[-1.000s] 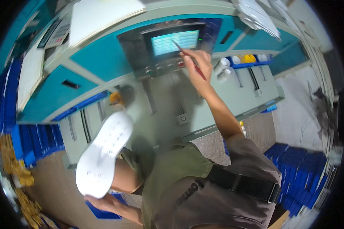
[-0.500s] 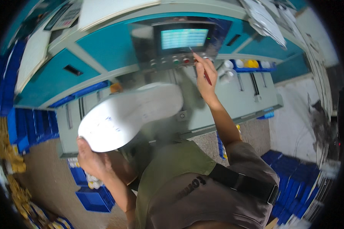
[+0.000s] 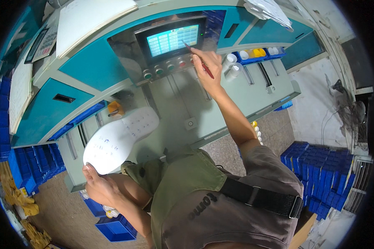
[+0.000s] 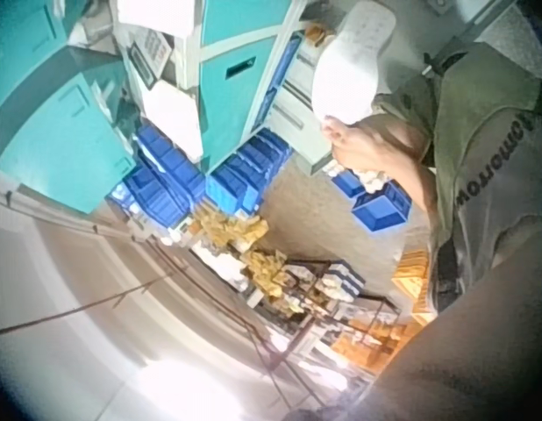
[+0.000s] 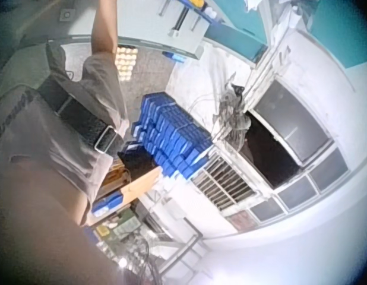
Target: The person operates a machine touchscreen, then picks up a blue tray of white and yellow plastic cups. They use a green handheld tool to inspect the cups, then move to a table to separate the cups by color into different blue bins.
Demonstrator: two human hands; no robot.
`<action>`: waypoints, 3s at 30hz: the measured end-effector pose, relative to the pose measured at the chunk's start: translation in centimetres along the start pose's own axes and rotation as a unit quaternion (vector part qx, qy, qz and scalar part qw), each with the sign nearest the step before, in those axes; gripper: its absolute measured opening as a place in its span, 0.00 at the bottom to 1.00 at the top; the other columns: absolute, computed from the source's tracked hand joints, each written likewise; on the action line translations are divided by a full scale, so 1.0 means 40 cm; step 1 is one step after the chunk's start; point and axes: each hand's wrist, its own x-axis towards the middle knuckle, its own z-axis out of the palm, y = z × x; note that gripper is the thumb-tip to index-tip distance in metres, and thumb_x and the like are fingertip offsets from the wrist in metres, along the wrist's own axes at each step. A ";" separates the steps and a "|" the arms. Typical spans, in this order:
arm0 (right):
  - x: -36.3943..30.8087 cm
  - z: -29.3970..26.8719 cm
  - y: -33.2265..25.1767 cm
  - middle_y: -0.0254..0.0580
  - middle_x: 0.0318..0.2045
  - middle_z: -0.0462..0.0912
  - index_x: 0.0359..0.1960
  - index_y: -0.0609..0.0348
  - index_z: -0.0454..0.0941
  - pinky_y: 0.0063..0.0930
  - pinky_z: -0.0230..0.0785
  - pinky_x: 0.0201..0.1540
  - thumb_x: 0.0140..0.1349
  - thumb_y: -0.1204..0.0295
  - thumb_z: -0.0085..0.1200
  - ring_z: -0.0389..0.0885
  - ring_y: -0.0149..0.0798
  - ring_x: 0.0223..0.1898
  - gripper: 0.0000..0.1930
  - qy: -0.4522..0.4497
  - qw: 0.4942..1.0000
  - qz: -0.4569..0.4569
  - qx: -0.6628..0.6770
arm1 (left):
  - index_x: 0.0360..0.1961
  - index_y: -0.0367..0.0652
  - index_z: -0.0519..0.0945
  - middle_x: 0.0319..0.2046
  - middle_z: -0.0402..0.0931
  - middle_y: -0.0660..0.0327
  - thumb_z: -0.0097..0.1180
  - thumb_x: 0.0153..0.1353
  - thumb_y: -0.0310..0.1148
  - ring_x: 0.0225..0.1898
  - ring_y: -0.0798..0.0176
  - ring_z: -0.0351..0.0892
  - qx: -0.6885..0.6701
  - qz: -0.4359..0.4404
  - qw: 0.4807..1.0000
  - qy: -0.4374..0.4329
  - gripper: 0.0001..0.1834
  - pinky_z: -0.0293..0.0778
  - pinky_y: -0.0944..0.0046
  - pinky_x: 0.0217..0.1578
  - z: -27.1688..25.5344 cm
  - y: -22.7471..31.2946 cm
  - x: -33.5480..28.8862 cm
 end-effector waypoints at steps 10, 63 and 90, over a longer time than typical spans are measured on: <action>-0.004 -0.030 0.024 0.33 0.29 0.83 0.39 0.55 0.84 0.32 0.58 0.44 0.58 0.75 0.59 0.77 0.36 0.33 0.08 0.035 0.999 0.016 -0.027 | 0.51 0.23 0.74 0.43 0.76 0.54 0.54 0.70 0.42 0.43 0.66 0.72 0.044 0.031 0.998 0.042 0.26 0.68 0.66 0.48 0.015 0.019 -0.027; 0.010 0.013 -0.017 0.28 0.24 0.79 0.34 0.52 0.83 0.34 0.57 0.44 0.52 0.77 0.59 0.76 0.34 0.31 0.08 -0.001 0.996 -0.090 -0.012 | 0.48 0.18 0.76 0.35 0.77 0.53 0.56 0.68 0.43 0.34 0.68 0.72 0.055 0.050 0.995 0.073 0.29 0.71 0.70 0.35 0.039 0.036 -0.042; 0.041 0.039 -0.061 0.28 0.29 0.82 0.39 0.52 0.84 0.33 0.59 0.46 0.54 0.74 0.62 0.77 0.34 0.35 0.10 -0.032 0.989 -0.144 0.002 | 0.42 0.19 0.79 0.31 0.77 0.57 0.57 0.67 0.44 0.31 0.69 0.71 0.036 0.061 0.995 0.067 0.28 0.71 0.70 0.31 0.042 0.036 -0.041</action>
